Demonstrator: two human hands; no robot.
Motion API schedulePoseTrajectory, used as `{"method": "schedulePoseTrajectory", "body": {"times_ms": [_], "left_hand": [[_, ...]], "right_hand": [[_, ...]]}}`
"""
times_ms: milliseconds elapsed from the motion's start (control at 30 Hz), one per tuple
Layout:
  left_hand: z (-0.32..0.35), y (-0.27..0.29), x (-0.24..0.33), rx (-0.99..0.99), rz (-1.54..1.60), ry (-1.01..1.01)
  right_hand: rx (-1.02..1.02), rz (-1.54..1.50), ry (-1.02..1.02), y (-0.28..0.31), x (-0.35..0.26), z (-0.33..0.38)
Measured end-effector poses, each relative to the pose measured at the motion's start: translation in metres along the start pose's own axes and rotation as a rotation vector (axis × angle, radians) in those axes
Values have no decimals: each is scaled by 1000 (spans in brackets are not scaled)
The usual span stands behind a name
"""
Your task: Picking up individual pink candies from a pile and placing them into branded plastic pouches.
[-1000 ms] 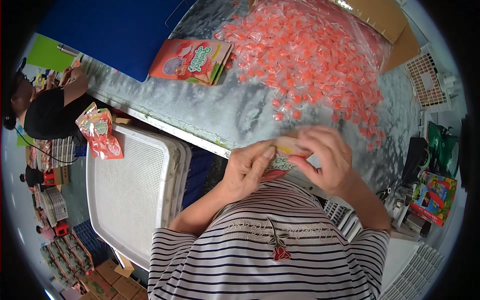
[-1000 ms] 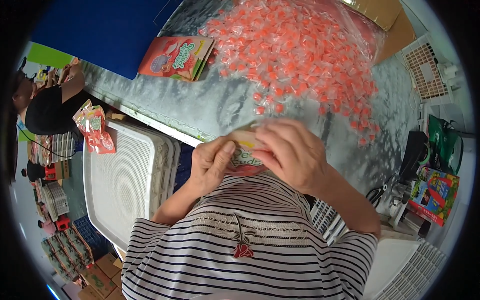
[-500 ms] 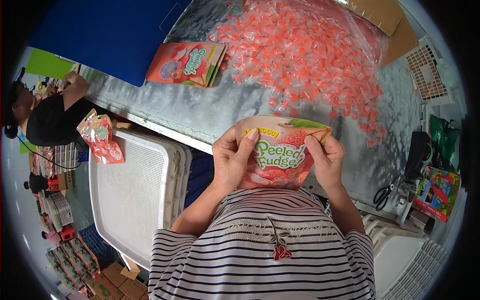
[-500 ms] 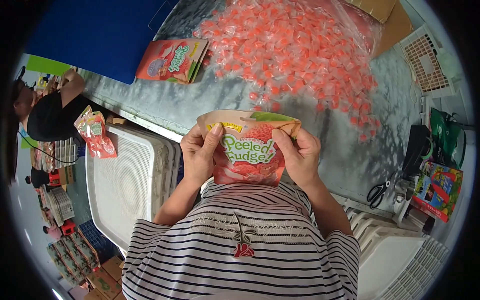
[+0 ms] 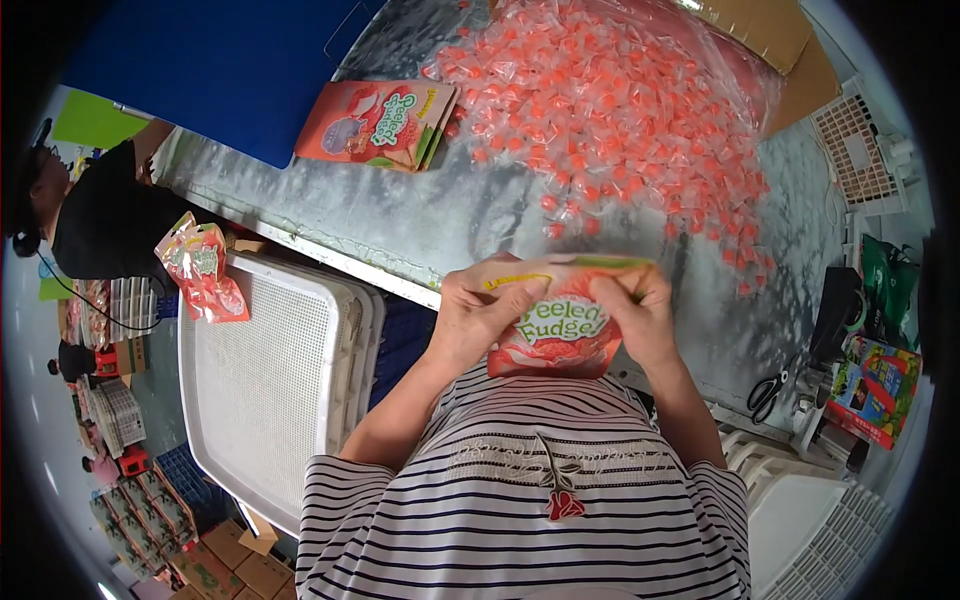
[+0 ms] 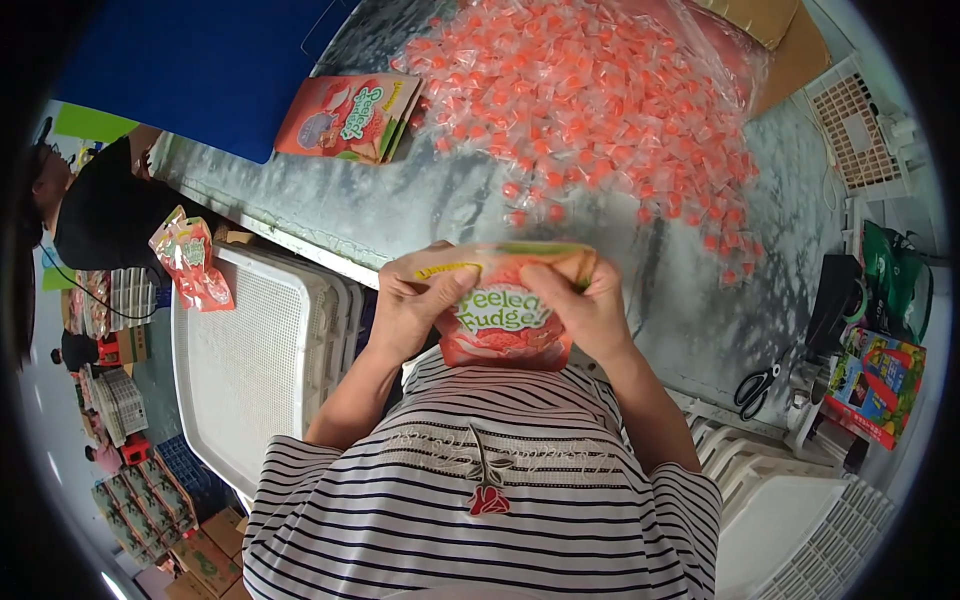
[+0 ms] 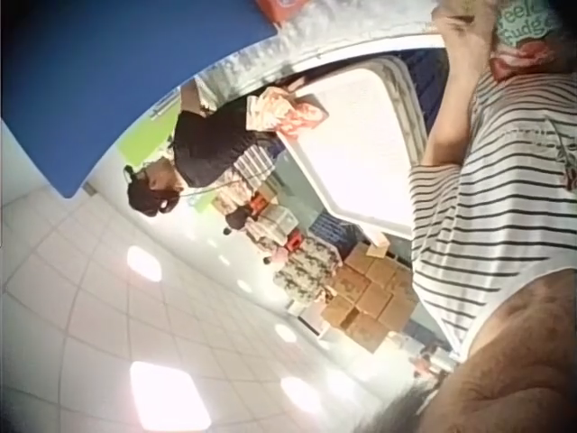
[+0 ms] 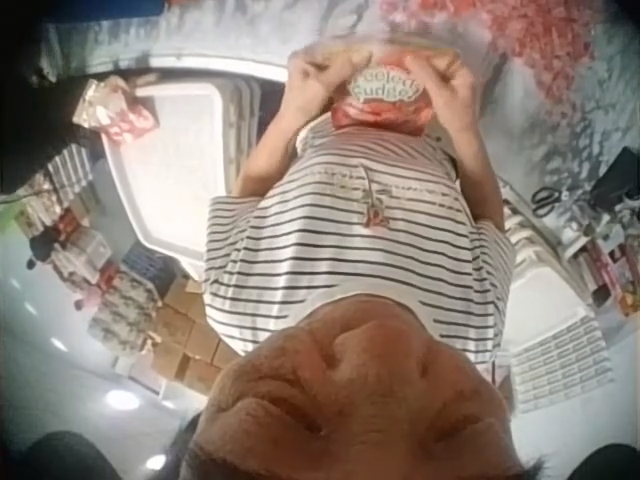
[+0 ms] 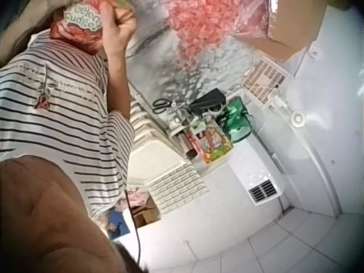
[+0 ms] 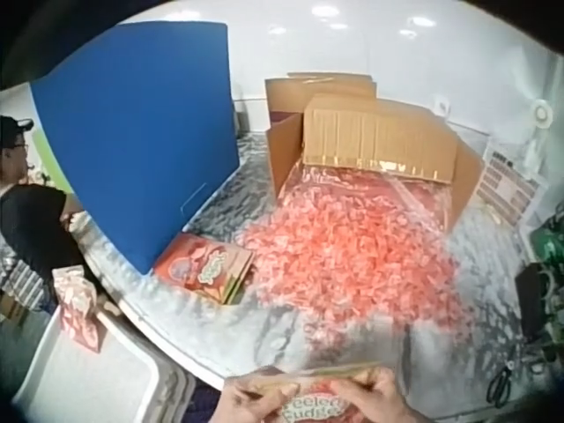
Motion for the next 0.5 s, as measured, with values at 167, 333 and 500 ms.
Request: {"method": "schedulePoseTrajectory", "body": {"times_ms": [167,333,500], "left_hand": [[-2,-4,3,-67,-19,9],[7,-6,11,-6,77,-19],[-8,10,1,-18,-48,8]], "right_hand": [[-127,-35,-69,-7,-5,-2],[-65,60,-30,-22,-20,-3],[-43,99,1,-14,-5,-8]]}}
Point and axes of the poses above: each hand's wrist, its own z-axis away from the middle knuckle, its own y-axis out of the back of the hand, x = y × z, the point moved 3 cm from there along -z, towards the middle knuckle, and after that the axes turned 8 degrees about x, right-handed, at the moved point
